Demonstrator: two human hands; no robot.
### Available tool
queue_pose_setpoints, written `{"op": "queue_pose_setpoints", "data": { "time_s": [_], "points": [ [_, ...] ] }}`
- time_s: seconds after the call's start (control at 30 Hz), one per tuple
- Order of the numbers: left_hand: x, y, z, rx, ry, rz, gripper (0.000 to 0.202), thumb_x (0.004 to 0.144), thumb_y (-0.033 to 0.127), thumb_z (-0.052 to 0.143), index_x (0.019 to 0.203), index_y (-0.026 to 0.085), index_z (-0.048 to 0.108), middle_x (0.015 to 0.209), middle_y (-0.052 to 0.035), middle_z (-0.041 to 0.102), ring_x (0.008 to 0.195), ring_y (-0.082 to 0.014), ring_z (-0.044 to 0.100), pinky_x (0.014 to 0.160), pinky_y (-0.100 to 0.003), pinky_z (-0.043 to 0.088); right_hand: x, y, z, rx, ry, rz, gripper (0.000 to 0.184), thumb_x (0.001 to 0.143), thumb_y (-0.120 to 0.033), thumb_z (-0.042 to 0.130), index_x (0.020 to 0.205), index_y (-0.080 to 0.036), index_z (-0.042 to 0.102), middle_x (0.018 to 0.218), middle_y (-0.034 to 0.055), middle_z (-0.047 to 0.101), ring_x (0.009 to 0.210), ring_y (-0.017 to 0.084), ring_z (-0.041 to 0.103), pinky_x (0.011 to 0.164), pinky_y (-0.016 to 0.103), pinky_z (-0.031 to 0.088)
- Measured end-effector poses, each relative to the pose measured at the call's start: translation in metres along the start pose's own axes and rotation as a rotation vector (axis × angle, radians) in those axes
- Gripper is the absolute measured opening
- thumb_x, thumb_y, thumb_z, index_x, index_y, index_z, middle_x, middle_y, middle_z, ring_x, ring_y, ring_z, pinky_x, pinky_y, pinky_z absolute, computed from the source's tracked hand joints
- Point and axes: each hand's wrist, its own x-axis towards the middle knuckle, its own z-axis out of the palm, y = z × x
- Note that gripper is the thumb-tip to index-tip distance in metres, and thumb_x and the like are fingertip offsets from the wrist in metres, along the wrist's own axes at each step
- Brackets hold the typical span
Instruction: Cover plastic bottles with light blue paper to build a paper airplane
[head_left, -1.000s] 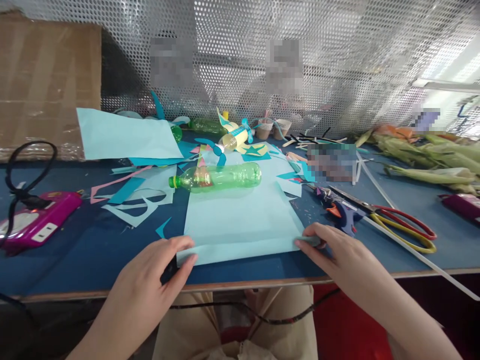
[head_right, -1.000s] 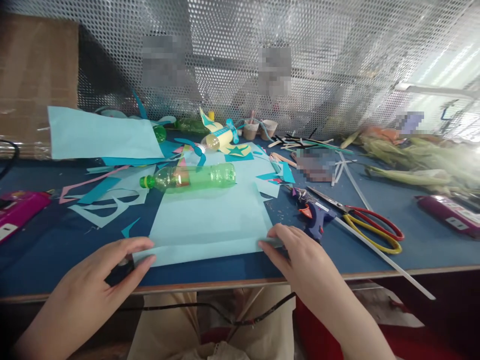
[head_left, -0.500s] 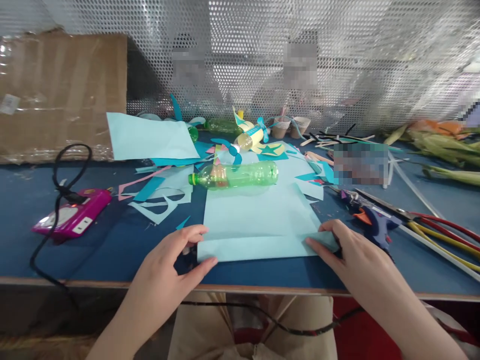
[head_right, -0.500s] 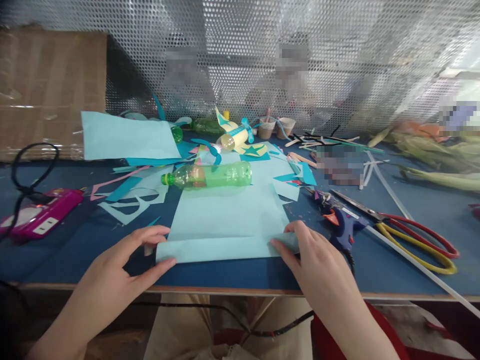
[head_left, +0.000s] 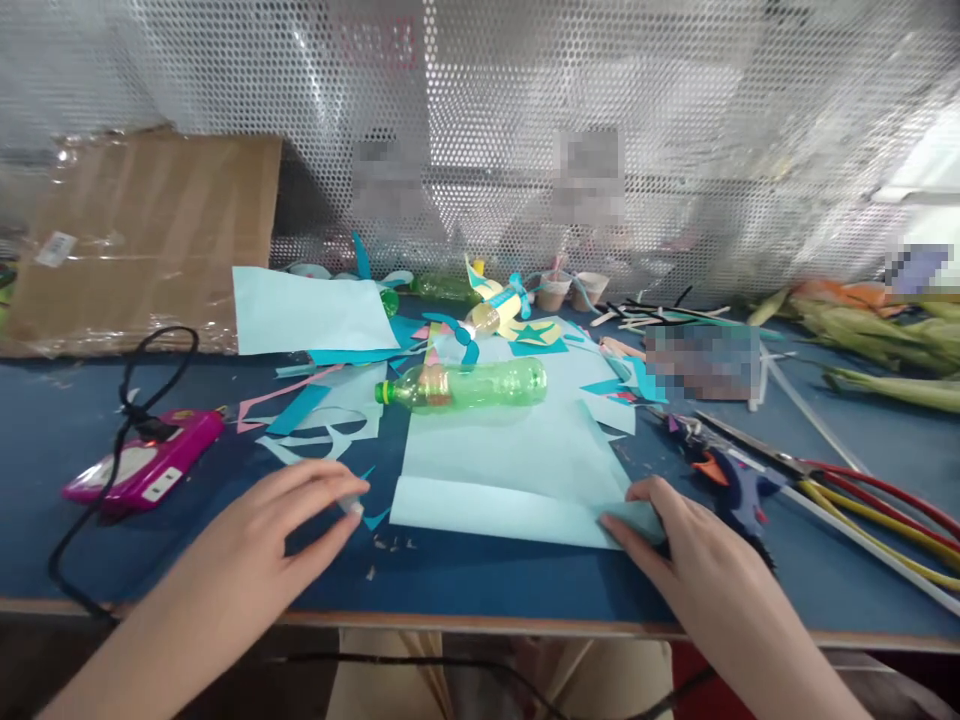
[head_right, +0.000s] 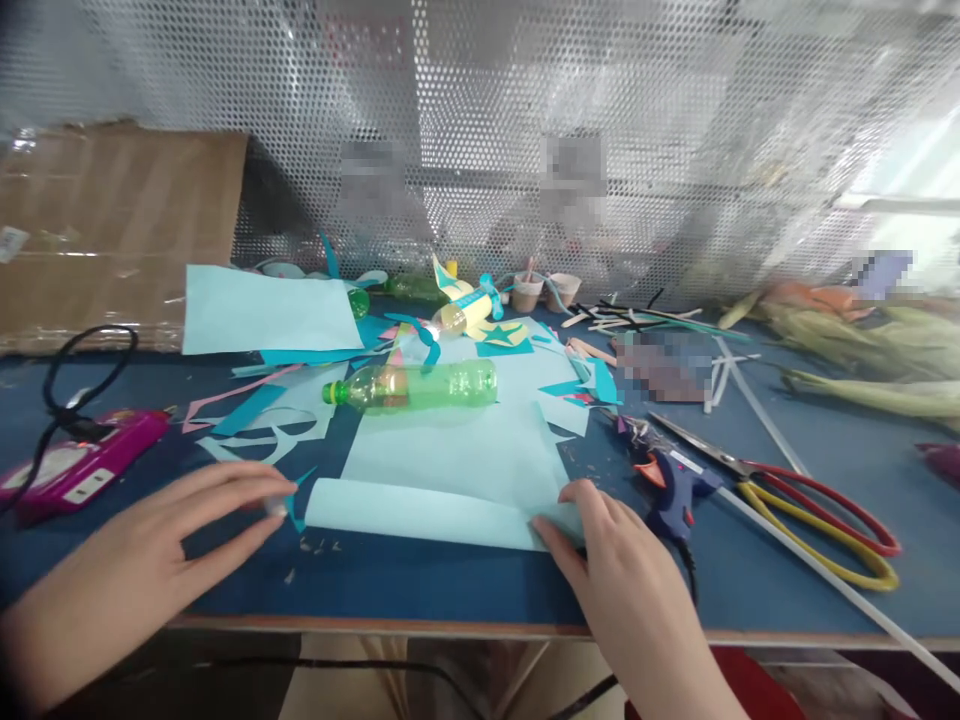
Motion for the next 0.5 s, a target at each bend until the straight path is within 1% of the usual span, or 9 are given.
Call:
{"op": "queue_pose_setpoints", "data": {
  "time_s": [0.07, 0.13, 0.17, 0.2, 0.27, 0.33, 0.4, 0.43, 0.5],
  "points": [
    [0.027, 0.004, -0.008, 0.004, 0.021, 0.032, 0.031, 0.092, 0.048, 0.047, 0.098, 0.029, 0.07, 0.101, -0.003, 0.071, 0.091, -0.0224, 0.069, 0.082, -0.032, 0.054, -0.001, 0.0, 0.001, 0.01, -0.014, 0.022, 0.032, 0.099, -0.051, 0.031, 0.09, -0.023, 0.044, 0.071, 0.0046, 0.065, 0.06, 0.02, 0.066, 0.051, 0.028, 0.047],
    [0.066, 0.018, -0.012, -0.023, -0.068, 0.061, 0.032, 0.091, 0.046, 0.046, 0.095, 0.027, 0.07, 0.097, -0.0034, 0.071, 0.089, -0.0233, 0.068, 0.081, -0.035, 0.053, -0.002, -0.001, 0.002, 0.024, -0.04, 0.046, 0.031, 0.099, -0.05, 0.033, 0.091, -0.023, 0.045, 0.073, 0.0052, 0.065, 0.063, 0.021, 0.066, 0.053, 0.03, 0.048],
    [0.088, 0.027, -0.012, -0.038, -0.117, 0.07, 0.03, 0.09, 0.042, 0.046, 0.093, 0.025, 0.071, 0.092, -0.003, 0.071, 0.082, -0.022, 0.068, 0.077, -0.035, 0.052, -0.002, -0.001, 0.003, 0.032, -0.05, 0.057, 0.03, 0.099, -0.049, 0.033, 0.092, -0.022, 0.045, 0.074, 0.0054, 0.065, 0.064, 0.022, 0.066, 0.054, 0.03, 0.048],
    [0.111, 0.039, -0.008, -0.064, -0.205, 0.081, 0.028, 0.089, 0.038, 0.047, 0.09, 0.024, 0.071, 0.092, -0.0025, 0.072, 0.076, -0.0199, 0.067, 0.073, -0.033, 0.052, -0.003, -0.002, 0.004, 0.039, -0.056, 0.068, 0.029, 0.099, -0.048, 0.033, 0.092, -0.022, 0.045, 0.075, 0.0056, 0.065, 0.065, 0.022, 0.066, 0.054, 0.031, 0.048],
    [0.155, 0.064, 0.008, -0.143, -0.386, 0.153, 0.022, 0.085, 0.03, 0.052, 0.083, 0.021, 0.072, 0.088, -0.0012, 0.073, 0.073, -0.0172, 0.066, 0.072, -0.03, 0.049, -0.003, -0.002, 0.005, 0.049, -0.051, 0.079, 0.028, 0.099, -0.047, 0.034, 0.093, -0.022, 0.045, 0.075, 0.0058, 0.065, 0.067, 0.022, 0.067, 0.055, 0.031, 0.048],
    [0.194, 0.088, 0.035, -0.23, -0.504, 0.209, 0.019, 0.083, 0.025, 0.056, 0.089, 0.018, 0.073, 0.093, -0.0025, 0.074, 0.081, -0.017, 0.067, 0.073, -0.026, 0.048, -0.003, -0.003, 0.005, 0.052, -0.02, 0.082, 0.028, 0.099, -0.047, 0.034, 0.093, -0.022, 0.046, 0.075, 0.0063, 0.066, 0.067, 0.023, 0.067, 0.055, 0.031, 0.049],
    [0.225, 0.108, 0.065, -0.216, -0.529, 0.202, 0.022, 0.083, 0.02, 0.057, 0.097, 0.013, 0.073, 0.1, -0.0071, 0.074, 0.091, -0.0192, 0.067, 0.078, -0.026, 0.047, -0.003, -0.004, 0.006, 0.055, 0.008, 0.081, 0.028, 0.099, -0.047, 0.034, 0.092, -0.022, 0.046, 0.075, 0.0065, 0.066, 0.067, 0.022, 0.067, 0.055, 0.031, 0.049],
    [0.238, 0.116, 0.078, -0.209, -0.505, 0.201, 0.028, 0.085, 0.021, 0.056, 0.106, 0.011, 0.071, 0.106, -0.0105, 0.073, 0.095, -0.0208, 0.066, 0.08, -0.027, 0.047, -0.003, -0.004, 0.006, 0.054, 0.016, 0.084, 0.029, 0.099, -0.047, 0.034, 0.092, -0.022, 0.047, 0.075, 0.0065, 0.066, 0.067, 0.022, 0.067, 0.055, 0.031, 0.05],
    [0.255, 0.126, 0.096, -0.211, -0.478, 0.214, 0.042, 0.088, 0.024, 0.055, 0.125, 0.008, 0.061, 0.124, -0.015, 0.065, 0.104, -0.0226, 0.063, 0.086, -0.028, 0.046, -0.002, -0.004, 0.005, 0.052, 0.018, 0.091, 0.029, 0.099, -0.047, 0.034, 0.092, -0.022, 0.047, 0.075, 0.0061, 0.066, 0.067, 0.022, 0.068, 0.055, 0.03, 0.05]
  ]
}}
